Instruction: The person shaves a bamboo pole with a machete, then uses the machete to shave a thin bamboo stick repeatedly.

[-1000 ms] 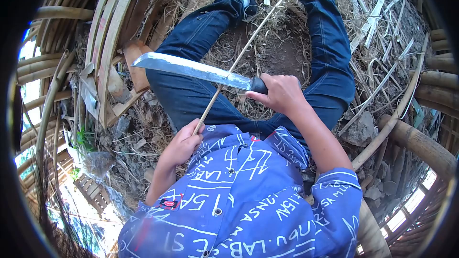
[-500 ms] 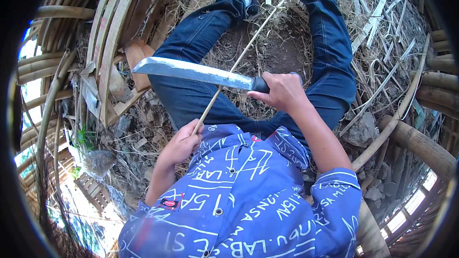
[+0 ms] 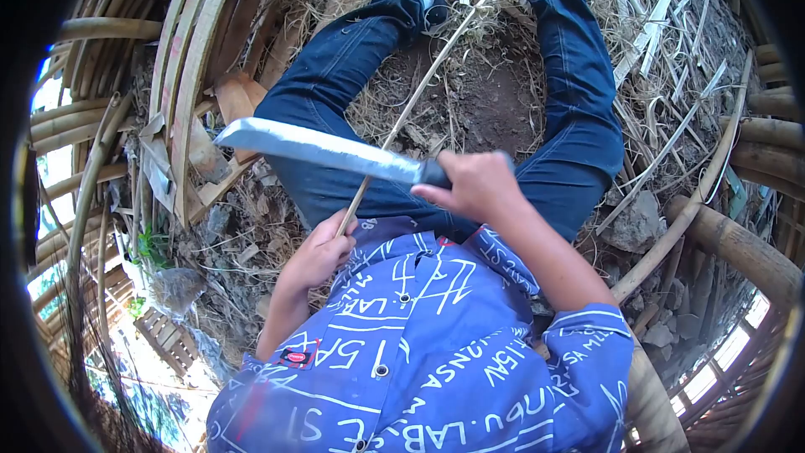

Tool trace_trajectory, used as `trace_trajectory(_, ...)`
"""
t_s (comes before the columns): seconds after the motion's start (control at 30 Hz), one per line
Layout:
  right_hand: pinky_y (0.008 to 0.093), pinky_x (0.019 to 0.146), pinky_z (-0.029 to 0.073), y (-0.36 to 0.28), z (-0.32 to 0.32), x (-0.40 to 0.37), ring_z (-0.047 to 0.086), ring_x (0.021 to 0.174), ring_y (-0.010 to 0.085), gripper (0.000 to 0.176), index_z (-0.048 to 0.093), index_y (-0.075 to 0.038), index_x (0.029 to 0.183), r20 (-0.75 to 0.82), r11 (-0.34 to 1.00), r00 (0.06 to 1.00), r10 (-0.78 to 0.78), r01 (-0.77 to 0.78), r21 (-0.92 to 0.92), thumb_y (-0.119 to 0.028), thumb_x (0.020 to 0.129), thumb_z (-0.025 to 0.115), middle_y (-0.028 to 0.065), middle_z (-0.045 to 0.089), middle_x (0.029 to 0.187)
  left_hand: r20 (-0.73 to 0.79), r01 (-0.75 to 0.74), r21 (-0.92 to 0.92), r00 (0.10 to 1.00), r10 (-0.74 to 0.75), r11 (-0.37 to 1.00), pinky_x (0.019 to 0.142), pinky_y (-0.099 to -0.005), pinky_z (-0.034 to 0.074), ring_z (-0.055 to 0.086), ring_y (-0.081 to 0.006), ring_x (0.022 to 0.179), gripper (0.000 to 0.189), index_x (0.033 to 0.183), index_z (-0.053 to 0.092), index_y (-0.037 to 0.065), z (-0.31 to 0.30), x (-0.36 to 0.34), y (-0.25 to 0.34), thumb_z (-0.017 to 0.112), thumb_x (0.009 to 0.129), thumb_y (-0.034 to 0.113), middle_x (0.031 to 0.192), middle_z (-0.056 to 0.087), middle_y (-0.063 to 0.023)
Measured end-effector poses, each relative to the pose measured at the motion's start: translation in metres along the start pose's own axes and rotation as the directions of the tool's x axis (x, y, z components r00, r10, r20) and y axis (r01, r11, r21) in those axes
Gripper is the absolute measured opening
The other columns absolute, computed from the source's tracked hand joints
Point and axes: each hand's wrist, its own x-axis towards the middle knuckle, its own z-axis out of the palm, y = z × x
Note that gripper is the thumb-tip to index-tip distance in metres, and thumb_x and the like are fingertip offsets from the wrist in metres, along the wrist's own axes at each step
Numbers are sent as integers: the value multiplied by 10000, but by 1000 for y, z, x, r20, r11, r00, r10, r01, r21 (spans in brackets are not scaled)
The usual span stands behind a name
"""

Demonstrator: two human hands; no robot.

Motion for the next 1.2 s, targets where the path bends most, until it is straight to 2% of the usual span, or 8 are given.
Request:
trace_trajectory(0.07, 454, 534, 494, 24, -6, 9, 652, 594, 344, 577, 580, -78, 745, -20, 996, 997, 78, -78, -45, -651, 807, 595, 148, 632, 615, -10, 163, -36, 987, -163, 986, 580, -269, 367, 423, -88, 681, 149, 949, 480, 8, -5, -7, 6, 449, 809, 46, 766, 454, -14)
trace_trajectory(0.3, 484, 587, 500, 62, -23, 27, 659, 652, 364, 595, 591, -69, 762, -36, 975, 994, 103, -108, -194, -660, 822, 570, 172, 649, 672, -5, 146, -83, 989, -147, 986, 505, -237, 320, 381, -51, 582, 138, 957, 476, 18, -3, -7, 2, 448, 823, 29, 729, 423, 20)
trace_trajectory(0.43, 490, 661, 515, 122, -43, 32, 668, 721, 378, 595, 642, -63, 805, -168, 898, 901, 400, -422, -128, -648, 851, 543, 183, 665, 712, 63, 147, -162, 988, -139, 976, 434, -209, 237, 306, -28, 497, 148, 933, 413, 93, -11, -23, -4, 428, 828, -11, 682, 368, 50)
trace_trajectory(0.57, 499, 676, 514, 139, -59, 33, 662, 754, 405, 615, 643, -36, 802, -161, 869, 897, 411, -439, -229, -638, 866, 532, 227, 663, 746, 44, 10, -40, 999, -8, 999, 439, -204, 255, 314, -28, 506, 147, 899, 394, 101, -5, -17, -2, 438, 812, -9, 671, 361, 48)
trace_trajectory(0.63, 505, 683, 514, 132, -53, 38, 660, 757, 412, 630, 635, -21, 791, -175, 889, 908, 381, -412, -201, -635, 873, 523, 231, 663, 751, 96, 183, -196, 981, -167, 963, 470, -221, 295, 361, -43, 590, 135, 895, 434, 71, -11, -17, 1, 454, 782, 2, 744, 392, 29)
trace_trajectory(0.83, 502, 678, 511, 73, -18, 28, 658, 715, 409, 578, 673, -47, 797, -62, 918, 932, 358, -340, 202, -613, 853, 570, 216, 653, 705, 125, 183, -226, 979, -158, 957, 445, -209, 250, 314, -28, 527, 153, 921, 407, 87, -10, -14, 1, 401, 820, -28, 687, 366, 44)
trace_trajectory(1.07, 492, 613, 512, -8, -1, -4, 648, 642, 394, 577, 645, -54, 799, 124, 982, 992, 40, -62, 179, -621, 854, 555, 195, 636, 644, 145, 203, -290, 975, -166, 935, 401, -224, 212, 288, -49, 434, 170, 975, 407, 99, -13, -4, -9, 480, 837, 33, 618, 344, 47)
trace_trajectory(1.2, 484, 605, 516, -26, -10, -10, 642, 624, 400, 618, 624, -13, 777, 208, 969, 976, 70, -116, 217, -622, 856, 552, 208, 620, 615, 164, 219, -374, 972, -168, 901, 396, -228, 217, 294, -50, 431, 204, 1012, 422, 88, -7, -3, -3, 470, 825, 20, 615, 342, 42)
